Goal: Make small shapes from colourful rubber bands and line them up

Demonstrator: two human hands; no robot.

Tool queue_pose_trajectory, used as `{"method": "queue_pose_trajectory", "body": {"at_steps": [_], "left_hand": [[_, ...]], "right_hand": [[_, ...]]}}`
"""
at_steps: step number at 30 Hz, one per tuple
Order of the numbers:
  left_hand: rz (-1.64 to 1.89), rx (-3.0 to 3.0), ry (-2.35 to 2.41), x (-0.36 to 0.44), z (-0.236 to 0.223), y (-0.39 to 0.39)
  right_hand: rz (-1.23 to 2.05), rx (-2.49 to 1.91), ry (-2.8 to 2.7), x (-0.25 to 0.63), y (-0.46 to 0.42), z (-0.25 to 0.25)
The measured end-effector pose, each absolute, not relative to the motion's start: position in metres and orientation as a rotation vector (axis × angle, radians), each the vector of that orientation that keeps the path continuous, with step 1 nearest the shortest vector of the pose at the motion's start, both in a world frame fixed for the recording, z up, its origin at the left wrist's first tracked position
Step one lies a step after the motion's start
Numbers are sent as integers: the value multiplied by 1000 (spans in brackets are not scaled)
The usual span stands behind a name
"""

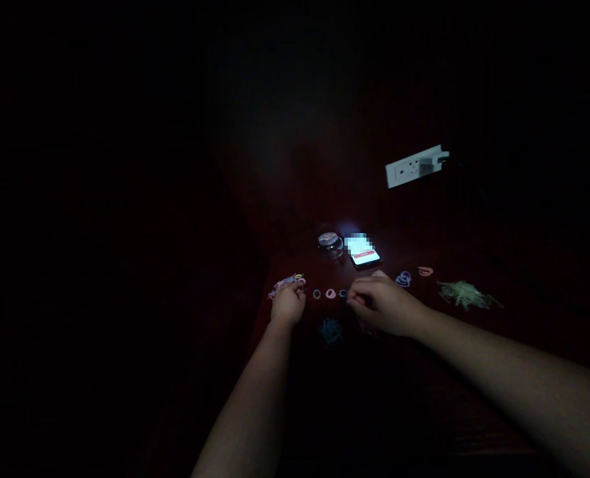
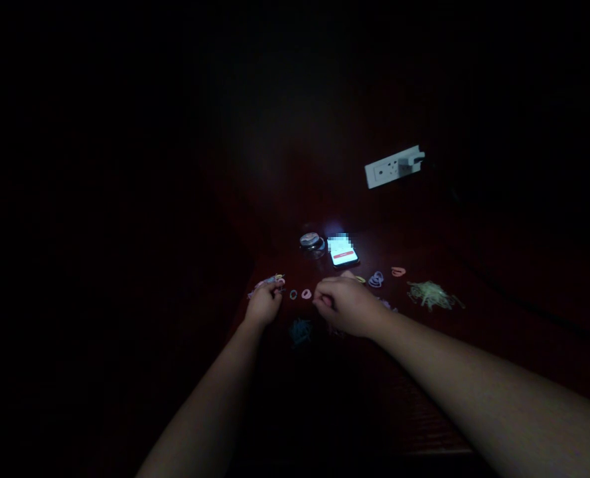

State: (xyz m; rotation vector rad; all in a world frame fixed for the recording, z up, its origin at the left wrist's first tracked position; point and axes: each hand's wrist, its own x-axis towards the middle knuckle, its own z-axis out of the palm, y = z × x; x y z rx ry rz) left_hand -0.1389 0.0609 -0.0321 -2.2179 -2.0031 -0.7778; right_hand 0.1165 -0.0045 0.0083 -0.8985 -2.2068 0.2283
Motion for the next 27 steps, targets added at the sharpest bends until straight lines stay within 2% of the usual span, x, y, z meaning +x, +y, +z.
{"method": "queue_pose_trajectory", "body": {"at_steps": [27], "left_hand": [[-1029,-2106,-2299,-154,-19,56]], "right_hand": [[251,-879,-2204,118,-7,9]]}}
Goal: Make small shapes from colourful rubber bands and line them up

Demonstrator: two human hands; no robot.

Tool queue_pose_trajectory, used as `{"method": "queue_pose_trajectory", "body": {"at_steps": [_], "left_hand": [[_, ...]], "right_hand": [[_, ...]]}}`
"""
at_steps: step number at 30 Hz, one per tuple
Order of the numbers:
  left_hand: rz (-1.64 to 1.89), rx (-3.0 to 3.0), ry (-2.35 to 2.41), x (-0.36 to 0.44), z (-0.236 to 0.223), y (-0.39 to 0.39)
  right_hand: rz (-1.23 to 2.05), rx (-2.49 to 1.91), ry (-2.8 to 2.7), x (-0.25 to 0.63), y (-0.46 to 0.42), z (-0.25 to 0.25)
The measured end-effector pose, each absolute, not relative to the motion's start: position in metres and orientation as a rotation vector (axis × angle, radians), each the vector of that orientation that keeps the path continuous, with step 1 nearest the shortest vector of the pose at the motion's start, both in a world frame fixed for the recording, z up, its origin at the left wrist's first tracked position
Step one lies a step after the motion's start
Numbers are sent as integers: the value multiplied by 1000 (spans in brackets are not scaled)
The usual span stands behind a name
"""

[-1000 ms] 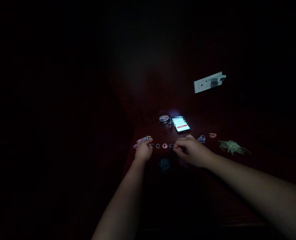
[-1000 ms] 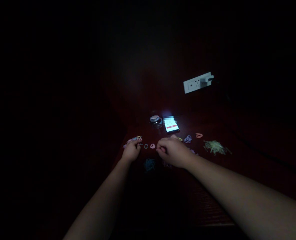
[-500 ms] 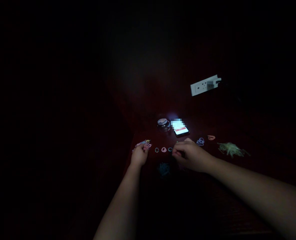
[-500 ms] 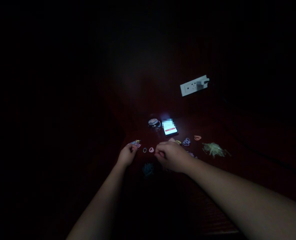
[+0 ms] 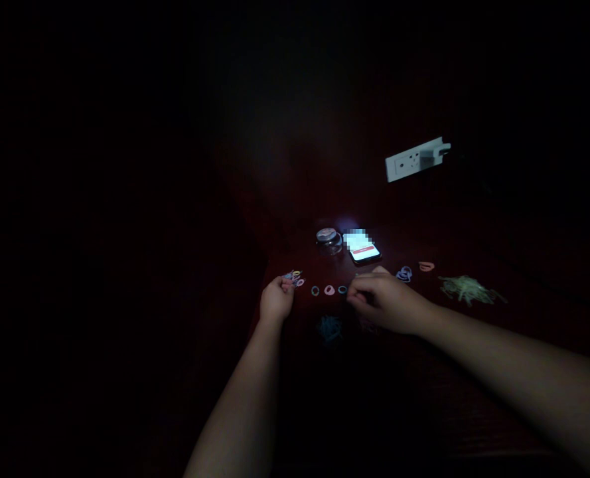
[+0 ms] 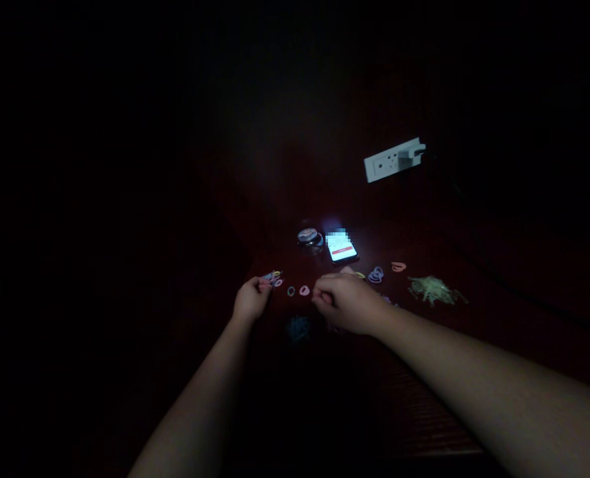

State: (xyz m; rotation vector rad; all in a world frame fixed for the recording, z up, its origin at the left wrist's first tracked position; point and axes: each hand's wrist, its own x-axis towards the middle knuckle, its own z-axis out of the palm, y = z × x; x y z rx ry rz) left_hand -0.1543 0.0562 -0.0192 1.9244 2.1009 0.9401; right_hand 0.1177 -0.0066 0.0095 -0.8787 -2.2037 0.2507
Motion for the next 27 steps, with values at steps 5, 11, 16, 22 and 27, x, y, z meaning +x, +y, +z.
{"method": "queue_pose_trajectory", "body": {"at_steps": [5,11,16,22,27], "left_hand": [[787,1918,2168,-152,-16,55],[757,1908,2225,-154,-17,56],[648,1905,2313,-154,-16,58],[608,1913,2329,-154,-16,58],[672,1923,2291,-156,-18,57]], "right_hand": [[250,-868,-2210,117,-7,11],[254,-878,-2211,117,-7,9],[254,-864,-2213,117,-6,9],[265,-870,-2204,118,-7,9],[266,-888,-2204,118,-6,8]]}}
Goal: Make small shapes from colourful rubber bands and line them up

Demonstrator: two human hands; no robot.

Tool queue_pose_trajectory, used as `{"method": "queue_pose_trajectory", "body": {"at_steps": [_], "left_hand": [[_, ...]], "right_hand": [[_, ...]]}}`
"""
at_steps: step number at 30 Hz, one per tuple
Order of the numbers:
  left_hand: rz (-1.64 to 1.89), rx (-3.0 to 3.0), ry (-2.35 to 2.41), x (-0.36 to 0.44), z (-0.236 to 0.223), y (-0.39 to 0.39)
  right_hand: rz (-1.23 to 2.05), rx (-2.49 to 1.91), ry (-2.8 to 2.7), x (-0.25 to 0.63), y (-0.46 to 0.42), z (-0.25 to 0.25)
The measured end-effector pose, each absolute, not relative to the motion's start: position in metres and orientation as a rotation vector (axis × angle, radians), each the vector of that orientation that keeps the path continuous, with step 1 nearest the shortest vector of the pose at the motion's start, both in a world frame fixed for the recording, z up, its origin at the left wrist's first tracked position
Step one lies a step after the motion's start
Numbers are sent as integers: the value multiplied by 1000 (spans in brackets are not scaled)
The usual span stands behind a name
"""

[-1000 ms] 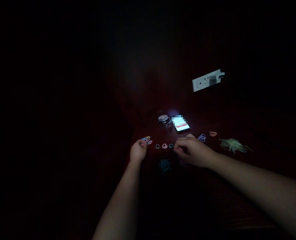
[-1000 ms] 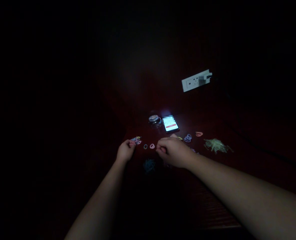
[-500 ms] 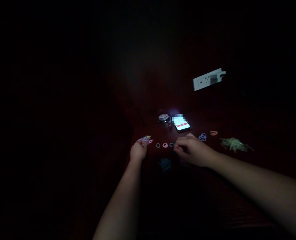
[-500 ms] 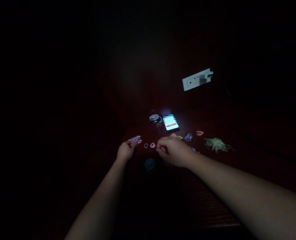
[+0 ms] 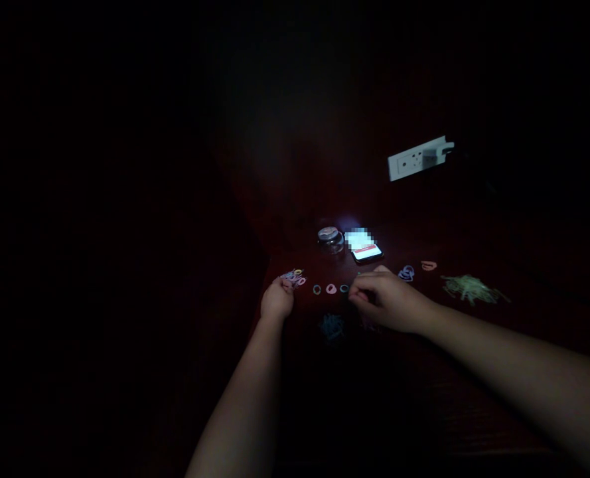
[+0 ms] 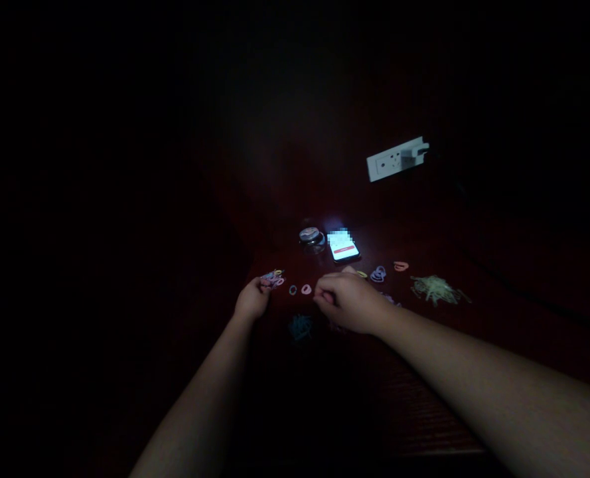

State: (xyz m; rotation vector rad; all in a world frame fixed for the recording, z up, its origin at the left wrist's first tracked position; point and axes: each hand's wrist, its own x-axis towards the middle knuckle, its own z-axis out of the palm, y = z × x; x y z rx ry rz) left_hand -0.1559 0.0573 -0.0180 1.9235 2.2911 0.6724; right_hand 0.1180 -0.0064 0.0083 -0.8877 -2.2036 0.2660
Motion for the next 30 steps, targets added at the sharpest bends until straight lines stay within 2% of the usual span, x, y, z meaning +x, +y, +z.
{"method": "queue_pose_trajectory", "body": {"at_steps": [16,24,30], "left_hand": [[712,1907,2247,-154,-15,55],[854,1900,2207,-154,-15,56],[1078,2079,1850,-130,-3,45]], "right_hand": [[271,-901,-2211,118,-7,9],[263,-916,-2232,118,-7,10],[236,-897,-2216,119,-6,8]]}}
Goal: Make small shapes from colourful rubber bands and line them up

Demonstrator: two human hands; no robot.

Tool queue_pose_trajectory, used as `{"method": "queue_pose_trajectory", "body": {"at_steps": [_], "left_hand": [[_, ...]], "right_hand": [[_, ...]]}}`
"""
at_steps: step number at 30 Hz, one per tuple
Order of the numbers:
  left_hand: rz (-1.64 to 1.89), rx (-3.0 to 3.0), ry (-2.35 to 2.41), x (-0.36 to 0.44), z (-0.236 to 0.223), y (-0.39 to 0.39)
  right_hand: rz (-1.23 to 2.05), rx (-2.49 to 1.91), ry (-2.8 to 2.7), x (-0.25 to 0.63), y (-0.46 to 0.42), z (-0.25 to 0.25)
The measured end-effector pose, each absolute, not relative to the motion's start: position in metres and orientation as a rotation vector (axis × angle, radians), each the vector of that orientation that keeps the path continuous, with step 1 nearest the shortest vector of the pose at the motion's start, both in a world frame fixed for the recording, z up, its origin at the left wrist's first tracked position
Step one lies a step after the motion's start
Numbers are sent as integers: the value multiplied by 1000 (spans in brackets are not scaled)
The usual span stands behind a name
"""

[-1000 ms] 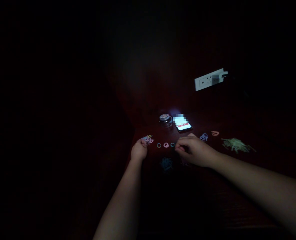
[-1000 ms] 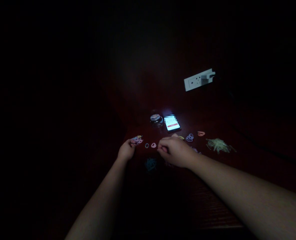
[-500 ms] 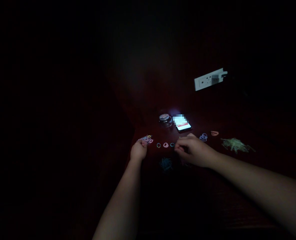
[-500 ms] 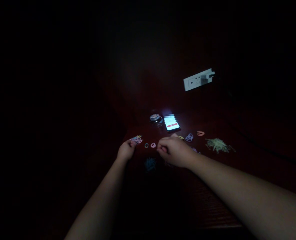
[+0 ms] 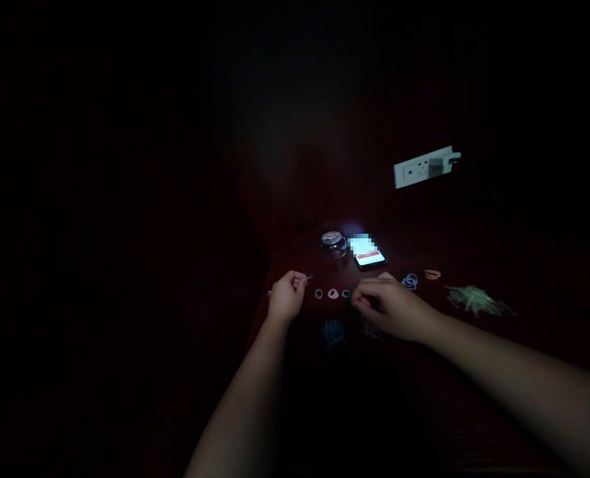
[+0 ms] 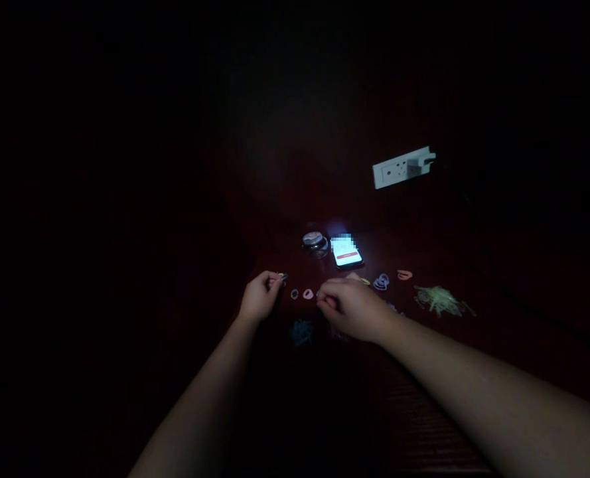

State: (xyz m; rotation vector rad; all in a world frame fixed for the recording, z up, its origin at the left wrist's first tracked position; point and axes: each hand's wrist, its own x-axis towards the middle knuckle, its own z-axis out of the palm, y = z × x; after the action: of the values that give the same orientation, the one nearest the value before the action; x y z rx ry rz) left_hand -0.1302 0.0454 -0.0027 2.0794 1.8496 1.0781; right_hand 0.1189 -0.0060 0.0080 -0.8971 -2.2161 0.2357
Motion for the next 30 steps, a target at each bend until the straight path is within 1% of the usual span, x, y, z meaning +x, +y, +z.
{"method": "queue_pose_trajectory", "body": {"at_steps": [4,10,18,30], "left_hand": [[1087,2370,1566,-106,12,29],[1039,2661,1314,-86,23,14],[978,2689,1173,-78,25,9],[1011,2642,1145,-79,25,7]], "right_hand": [[200,-923,-2136,120,-3,8],[192,-941,-2100,119,-3,11],[162,-939,-2096,118,-3,10],[160,-956,-2076,119,-1,10]]}}
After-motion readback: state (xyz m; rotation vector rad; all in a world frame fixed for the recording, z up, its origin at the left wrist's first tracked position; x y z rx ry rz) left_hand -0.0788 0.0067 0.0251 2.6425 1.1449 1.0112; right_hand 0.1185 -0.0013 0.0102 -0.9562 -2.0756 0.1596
